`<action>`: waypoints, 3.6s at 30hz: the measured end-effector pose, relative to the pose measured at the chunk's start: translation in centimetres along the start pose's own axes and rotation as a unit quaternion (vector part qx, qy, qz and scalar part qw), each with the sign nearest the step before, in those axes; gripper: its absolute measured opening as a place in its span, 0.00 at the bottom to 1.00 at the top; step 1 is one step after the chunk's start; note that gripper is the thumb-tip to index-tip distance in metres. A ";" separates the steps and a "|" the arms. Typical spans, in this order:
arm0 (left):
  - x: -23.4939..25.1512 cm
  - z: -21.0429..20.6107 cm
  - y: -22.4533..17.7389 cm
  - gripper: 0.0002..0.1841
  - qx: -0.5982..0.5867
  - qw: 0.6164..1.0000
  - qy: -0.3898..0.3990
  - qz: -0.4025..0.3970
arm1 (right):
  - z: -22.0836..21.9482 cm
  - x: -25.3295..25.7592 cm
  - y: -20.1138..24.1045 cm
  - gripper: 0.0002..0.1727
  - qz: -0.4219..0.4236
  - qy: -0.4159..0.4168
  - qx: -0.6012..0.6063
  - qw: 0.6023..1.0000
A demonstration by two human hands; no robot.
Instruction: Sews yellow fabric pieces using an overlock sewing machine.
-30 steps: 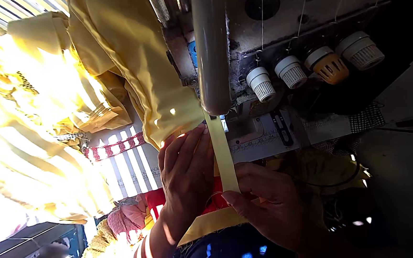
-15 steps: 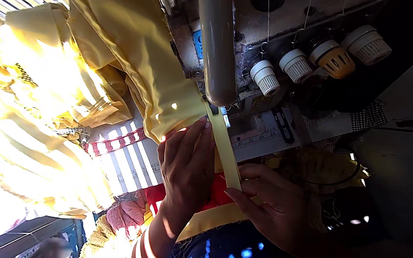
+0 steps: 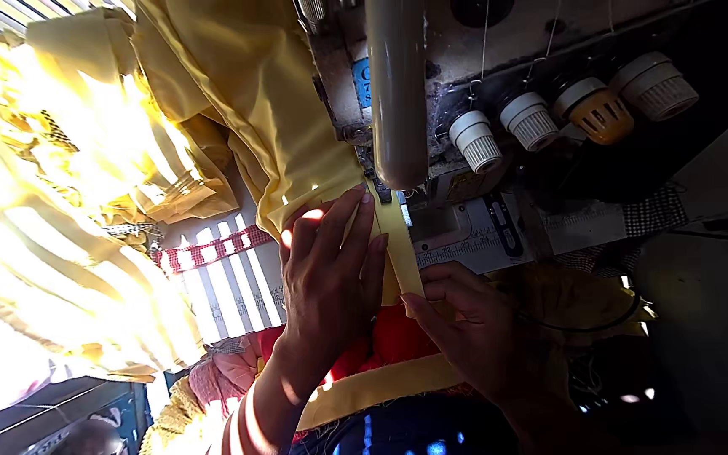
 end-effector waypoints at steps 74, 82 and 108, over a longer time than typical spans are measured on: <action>-9.3 4.5 -5.3 0.06 -0.580 0.648 0.198 0.451 | -1.2 -0.2 -2.1 0.22 -0.115 0.066 0.119 0.984; -13.9 2.3 -4.2 0.10 -0.524 0.594 0.134 0.596 | 1.3 -6.9 -2.7 0.13 -0.258 0.114 0.149 0.948; -15.6 3.3 -5.9 0.07 -0.516 0.691 0.197 0.466 | 3.6 -8.2 -1.5 0.12 -0.206 0.141 0.093 0.964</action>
Point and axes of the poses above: each hand's wrist, its own x-axis towards the middle knuckle, its own z-axis out of the back of the hand, y = z × x, the point moved 3 cm from there along x, towards the middle knuckle, and after that the axes turned 13 degrees about -y, right-handed, at the moved point
